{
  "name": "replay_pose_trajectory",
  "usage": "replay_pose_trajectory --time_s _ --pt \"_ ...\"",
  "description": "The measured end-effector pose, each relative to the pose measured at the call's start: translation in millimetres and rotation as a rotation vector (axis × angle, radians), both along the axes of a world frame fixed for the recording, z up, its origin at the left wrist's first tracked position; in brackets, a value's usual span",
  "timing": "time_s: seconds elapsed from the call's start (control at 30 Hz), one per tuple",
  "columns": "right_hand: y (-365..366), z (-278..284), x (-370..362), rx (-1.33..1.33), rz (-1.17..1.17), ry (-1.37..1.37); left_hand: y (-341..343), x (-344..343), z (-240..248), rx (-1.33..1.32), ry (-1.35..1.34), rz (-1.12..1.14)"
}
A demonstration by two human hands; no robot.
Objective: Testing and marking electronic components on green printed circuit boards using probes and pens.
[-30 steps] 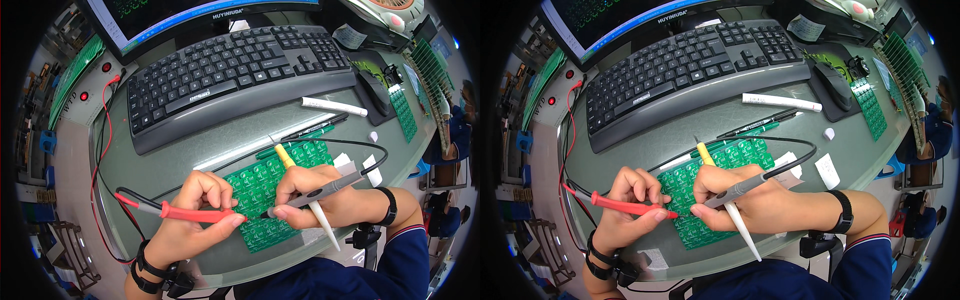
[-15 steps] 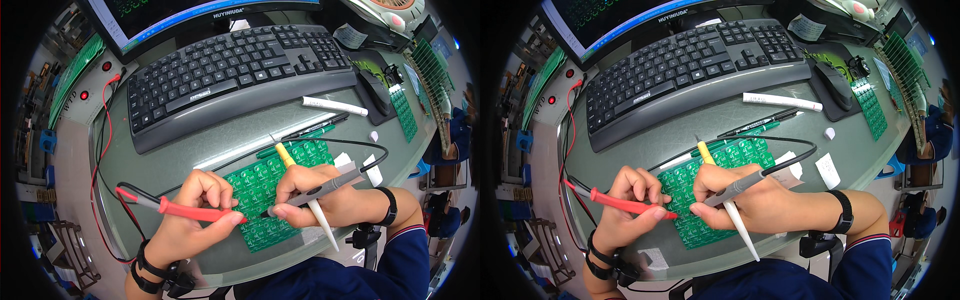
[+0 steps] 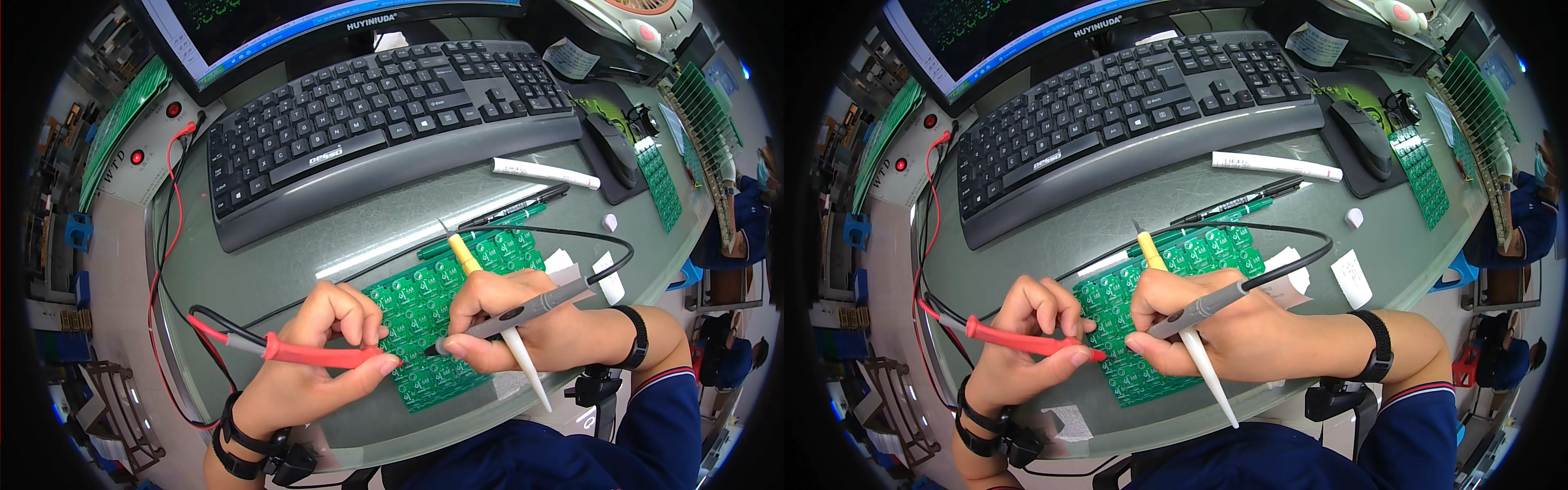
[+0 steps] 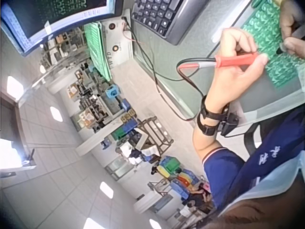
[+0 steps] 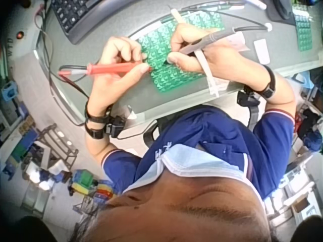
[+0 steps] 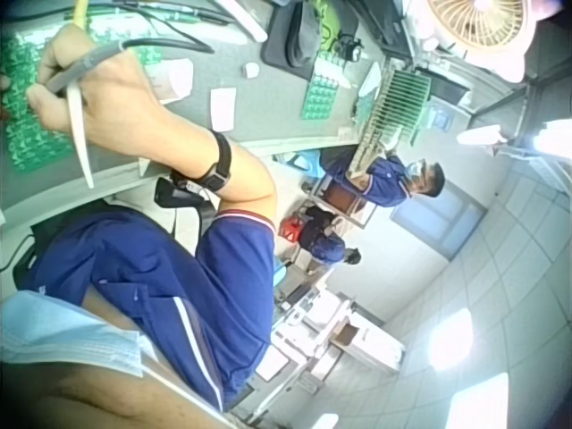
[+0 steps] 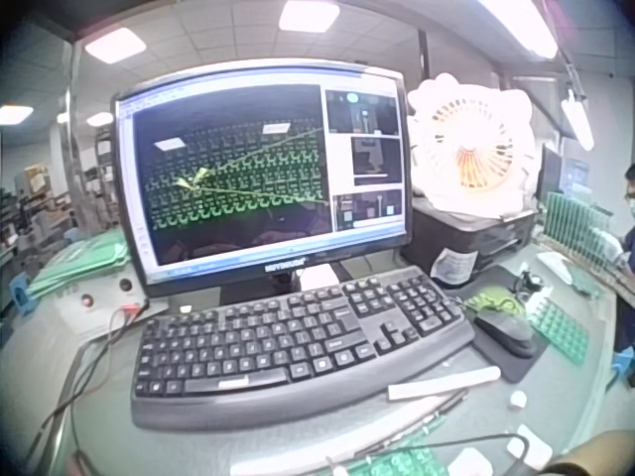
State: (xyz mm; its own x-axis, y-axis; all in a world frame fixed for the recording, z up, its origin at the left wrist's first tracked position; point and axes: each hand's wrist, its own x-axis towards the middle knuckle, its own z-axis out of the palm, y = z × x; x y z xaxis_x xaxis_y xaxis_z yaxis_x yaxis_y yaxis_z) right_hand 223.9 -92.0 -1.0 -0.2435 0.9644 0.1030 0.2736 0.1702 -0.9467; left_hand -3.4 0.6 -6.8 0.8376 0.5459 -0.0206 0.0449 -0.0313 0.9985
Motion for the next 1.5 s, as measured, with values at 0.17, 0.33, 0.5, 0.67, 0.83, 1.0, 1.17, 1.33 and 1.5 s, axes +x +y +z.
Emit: replay_pose_trajectory --time_s 0.17,0.33,0.5,0.67,0.83,1.0,1.17,1.33,1.5 --pt "0.3 -0.3 0.0 0.009 0.003 0.010 -0.7 -0.4 1.1 0.014 -0.016 -0.007" --pt "-0.4 0.9 0.0 0.060 0.020 -0.090 -0.7 -1.1 1.1 0.039 -0.017 -0.026" --pt "0.3 -0.8 0.4 0.154 0.016 -0.148 -0.5 -1.8 1.6 0.066 0.007 -0.032" --pt "0.3 -4.7 -0.2 0.131 0.005 -0.095 0.1 -1.2 1.7 0.001 0.026 -0.004" --pt "0.4 -5.5 -0.2 0.088 -0.009 -0.044 -1.0 -0.8 1.9 0.008 -0.002 -0.015" --pt "1.2 -5.9 -0.8 0.112 -0.008 -0.050 -1.2 -0.4 1.7 0.025 -0.007 -0.019" --pt "1.2 -5.2 -1.0 0.130 -0.010 -0.048 -1.2 -1.5 0.6 -0.031 -0.009 -0.005" --pt "0.8 -4.3 -0.6 0.088 -0.028 0.009 -0.2 -0.9 -1.8 -0.120 -0.059 0.061" --pt "0.1 -4.0 -0.6 0.057 -0.028 -0.008 -1.8 -0.4 -2.0 -0.118 -0.044 0.083"
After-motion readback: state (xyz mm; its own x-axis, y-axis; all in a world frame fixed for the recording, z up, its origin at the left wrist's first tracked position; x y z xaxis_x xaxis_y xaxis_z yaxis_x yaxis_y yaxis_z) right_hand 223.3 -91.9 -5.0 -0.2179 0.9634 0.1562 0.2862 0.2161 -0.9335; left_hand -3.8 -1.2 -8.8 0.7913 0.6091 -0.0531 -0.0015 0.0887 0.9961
